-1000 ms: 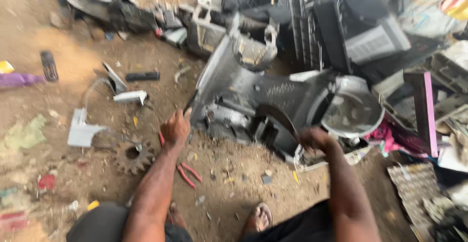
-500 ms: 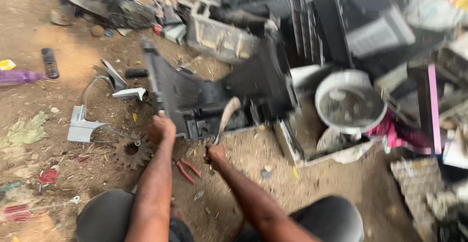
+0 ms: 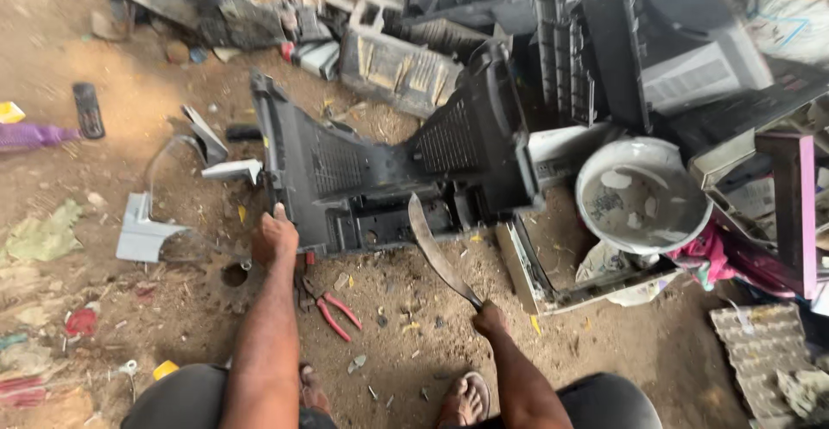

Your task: The person uses a curved metal blade to break apart a large plastic casing, likely from an electronic device. They repeatedly strike and pry the plastic into smaller pieces, working on the ground in a cluttered outdoor area.

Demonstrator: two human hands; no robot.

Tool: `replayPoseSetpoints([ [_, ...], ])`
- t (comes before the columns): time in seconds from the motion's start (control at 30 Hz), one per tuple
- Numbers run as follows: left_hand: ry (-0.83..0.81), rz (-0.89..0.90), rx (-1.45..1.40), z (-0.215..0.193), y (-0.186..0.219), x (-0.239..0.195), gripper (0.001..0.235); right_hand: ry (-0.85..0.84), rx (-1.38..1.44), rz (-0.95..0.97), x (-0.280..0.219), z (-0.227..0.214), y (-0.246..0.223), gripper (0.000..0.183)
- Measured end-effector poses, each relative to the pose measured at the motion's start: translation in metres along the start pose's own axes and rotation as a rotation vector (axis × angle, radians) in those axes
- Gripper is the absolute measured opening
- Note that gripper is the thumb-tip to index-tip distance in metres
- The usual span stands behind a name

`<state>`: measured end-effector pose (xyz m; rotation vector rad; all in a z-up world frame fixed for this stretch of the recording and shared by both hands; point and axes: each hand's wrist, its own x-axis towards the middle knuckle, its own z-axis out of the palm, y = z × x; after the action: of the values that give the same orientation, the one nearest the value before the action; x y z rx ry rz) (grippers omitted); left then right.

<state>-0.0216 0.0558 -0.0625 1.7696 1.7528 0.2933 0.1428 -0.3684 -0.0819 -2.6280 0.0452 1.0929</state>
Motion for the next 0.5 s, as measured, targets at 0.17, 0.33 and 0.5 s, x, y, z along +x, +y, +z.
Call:
replayPoseSetpoints([
  [0.17, 0.067, 0.129, 0.103, -0.018, 0.031, -0.011, 0.055, -0.081, 0.474, -0.034, -0.011, 0.038, -0.011, 0.034],
  [0.33, -0.071, 0.296, 0.134, -0.044, 0.093, -0.019, 0.048, -0.155, 0.776, -0.182, -0.044, 0.058, -0.064, 0.042],
  [0.5, -0.123, 0.411, 0.179, -0.057, 0.118, -0.042, 0.042, 0.78, 0.487, -1.43, -0.046, -0.095, -0.104, 0.05],
])
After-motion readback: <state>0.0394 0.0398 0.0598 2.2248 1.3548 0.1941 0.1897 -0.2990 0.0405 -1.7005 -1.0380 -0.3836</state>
